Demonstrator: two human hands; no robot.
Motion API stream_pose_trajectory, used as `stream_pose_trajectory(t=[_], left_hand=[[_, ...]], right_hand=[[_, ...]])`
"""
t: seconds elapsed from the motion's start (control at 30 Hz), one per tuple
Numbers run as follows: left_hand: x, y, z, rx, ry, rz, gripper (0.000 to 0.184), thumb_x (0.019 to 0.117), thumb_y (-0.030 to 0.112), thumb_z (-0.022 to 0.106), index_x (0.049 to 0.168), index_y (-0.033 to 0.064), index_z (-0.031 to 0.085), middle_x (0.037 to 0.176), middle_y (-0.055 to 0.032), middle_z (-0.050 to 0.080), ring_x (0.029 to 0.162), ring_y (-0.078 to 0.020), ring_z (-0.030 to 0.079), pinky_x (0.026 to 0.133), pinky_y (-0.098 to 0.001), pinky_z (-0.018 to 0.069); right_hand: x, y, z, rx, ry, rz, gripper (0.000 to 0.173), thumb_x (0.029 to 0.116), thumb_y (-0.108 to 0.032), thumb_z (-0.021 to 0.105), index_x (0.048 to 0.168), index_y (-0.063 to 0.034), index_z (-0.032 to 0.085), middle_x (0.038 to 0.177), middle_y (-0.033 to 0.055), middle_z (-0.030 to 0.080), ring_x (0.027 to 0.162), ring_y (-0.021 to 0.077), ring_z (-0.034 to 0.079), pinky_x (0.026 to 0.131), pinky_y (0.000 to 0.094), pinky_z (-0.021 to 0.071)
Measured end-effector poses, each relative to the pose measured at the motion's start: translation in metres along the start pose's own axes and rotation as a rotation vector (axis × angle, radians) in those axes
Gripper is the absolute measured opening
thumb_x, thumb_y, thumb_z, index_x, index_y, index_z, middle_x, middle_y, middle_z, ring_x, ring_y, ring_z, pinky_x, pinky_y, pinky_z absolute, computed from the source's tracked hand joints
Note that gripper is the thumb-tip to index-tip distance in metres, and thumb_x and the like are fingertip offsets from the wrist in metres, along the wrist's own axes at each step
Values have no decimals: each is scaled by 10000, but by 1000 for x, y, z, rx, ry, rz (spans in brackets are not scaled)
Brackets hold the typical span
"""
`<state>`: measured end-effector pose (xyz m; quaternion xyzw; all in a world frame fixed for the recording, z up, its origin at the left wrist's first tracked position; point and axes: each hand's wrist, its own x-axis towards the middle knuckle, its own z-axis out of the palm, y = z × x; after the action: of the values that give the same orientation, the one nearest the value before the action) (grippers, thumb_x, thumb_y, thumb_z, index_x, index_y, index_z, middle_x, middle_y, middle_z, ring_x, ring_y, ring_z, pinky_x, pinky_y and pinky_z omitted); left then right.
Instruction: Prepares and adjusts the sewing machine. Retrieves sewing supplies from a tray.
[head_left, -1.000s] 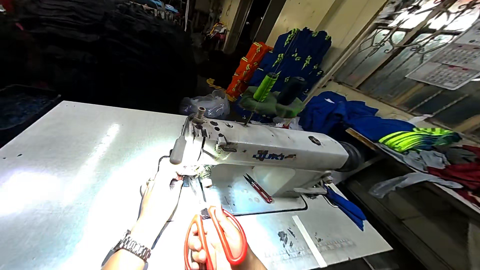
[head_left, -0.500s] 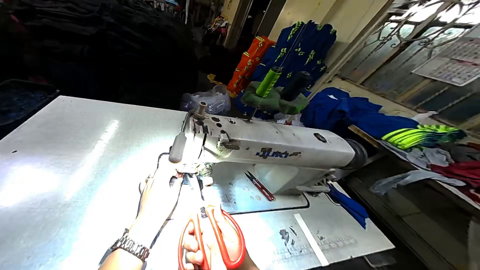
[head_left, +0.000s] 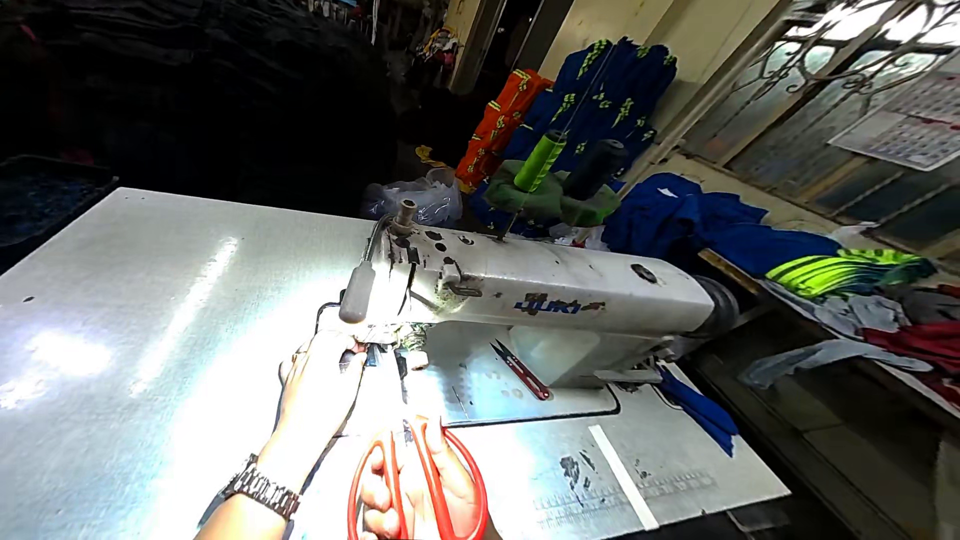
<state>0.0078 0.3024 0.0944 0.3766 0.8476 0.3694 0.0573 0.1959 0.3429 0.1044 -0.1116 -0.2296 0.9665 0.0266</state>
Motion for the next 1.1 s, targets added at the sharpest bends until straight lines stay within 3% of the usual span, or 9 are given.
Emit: stream_pose_trajectory(t=[0.27, 0.6, 0.67, 0.73, 0.8, 0.83, 0.93, 1.03, 1.1], left_hand=[[0, 0, 0, -3, -7, -9, 225, 990, 353, 605, 1042, 187, 748, 1209, -6, 690, 1213, -245, 601, 1035, -595, 373], [-2, 3, -2, -17, -22, -26, 246, 996, 346, 602, 1077, 163, 744, 1235, -31, 682, 1238, -276, 590, 1061, -618, 354], [-2, 3, -3, -17, -40, -27, 262, 1005, 357, 585, 1088, 164, 741, 1240, -45, 679, 1253, -292, 580, 1081, -636, 334], [-1, 0, 0, -19, -20, -14, 278, 994, 364, 577, 1076, 154, 738, 1220, -66, 686, 1246, -316, 585, 1075, -665, 321], [0, -3, 2, -15, -12, -3, 274, 987, 350, 596, 1080, 130, 732, 1214, -90, 687, 1236, -347, 592, 1053, -689, 334], [0, -4, 4, -7, -5, 4, 266, 985, 347, 601, 1076, 131, 727, 1211, -90, 685, 1224, -351, 595, 1035, -676, 350], [0, -2, 2, -8, -17, 0, 299, 988, 339, 597, 1120, 104, 727, 1255, -123, 675, 1254, -371, 581, 1072, -673, 331], [-1, 8, -13, -12, -142, -59, 409, 1017, 396, 512, 1248, 112, 695, 1369, -157, 624, 1351, -367, 519, 1161, -631, 246], [0, 6, -11, 1, -143, -70, 395, 1020, 406, 514, 1246, 138, 696, 1374, -133, 625, 1357, -335, 518, 1179, -610, 225]], right_hand=[[6, 7, 3, 9, 23, -51, 751, 946, -782, 338, 1065, -99, 626, 843, 38, 630, 703, 150, 630, 662, 300, 549], [3, 9, -1, 0, 18, -40, 710, 925, -766, 452, 1064, -101, 657, 839, 34, 649, 710, 150, 640, 672, 307, 553], [-10, -8, -1, -223, 138, -85, 576, 1017, -617, 428, 1072, -82, 634, 791, 26, 653, 648, 124, 642, 606, 275, 551], [-34, -45, 6, -883, 501, -98, 309, 1074, -305, 427, 1141, -39, 570, 750, -6, 599, 591, 62, 590, 549, 223, 521], [-54, -82, 13, -1510, 856, 59, 370, 1005, -329, 635, 1196, -12, 630, 911, 96, 673, 767, 173, 651, 707, 356, 548], [-61, -95, 15, -1698, 1004, 200, 454, 983, -393, 653, 1239, -18, 638, 1050, 143, 700, 946, 253, 685, 845, 449, 551], [-74, -115, -2, -1985, 1235, 453, 586, 953, -476, 630, 1329, -28, 604, 1306, 178, 631, 1225, 329, 620, 996, 510, 507], [-87, -130, -14, -1962, 1197, 410, 597, 974, -460, 649, 1373, -19, 605, 1346, 204, 598, 1245, 347, 595, 1051, 498, 483], [-88, -141, -11, -1964, 1237, 381, 445, 1035, -365, 567, 1286, -10, 663, 1329, 217, 600, 1226, 355, 604, 1041, 493, 491]])
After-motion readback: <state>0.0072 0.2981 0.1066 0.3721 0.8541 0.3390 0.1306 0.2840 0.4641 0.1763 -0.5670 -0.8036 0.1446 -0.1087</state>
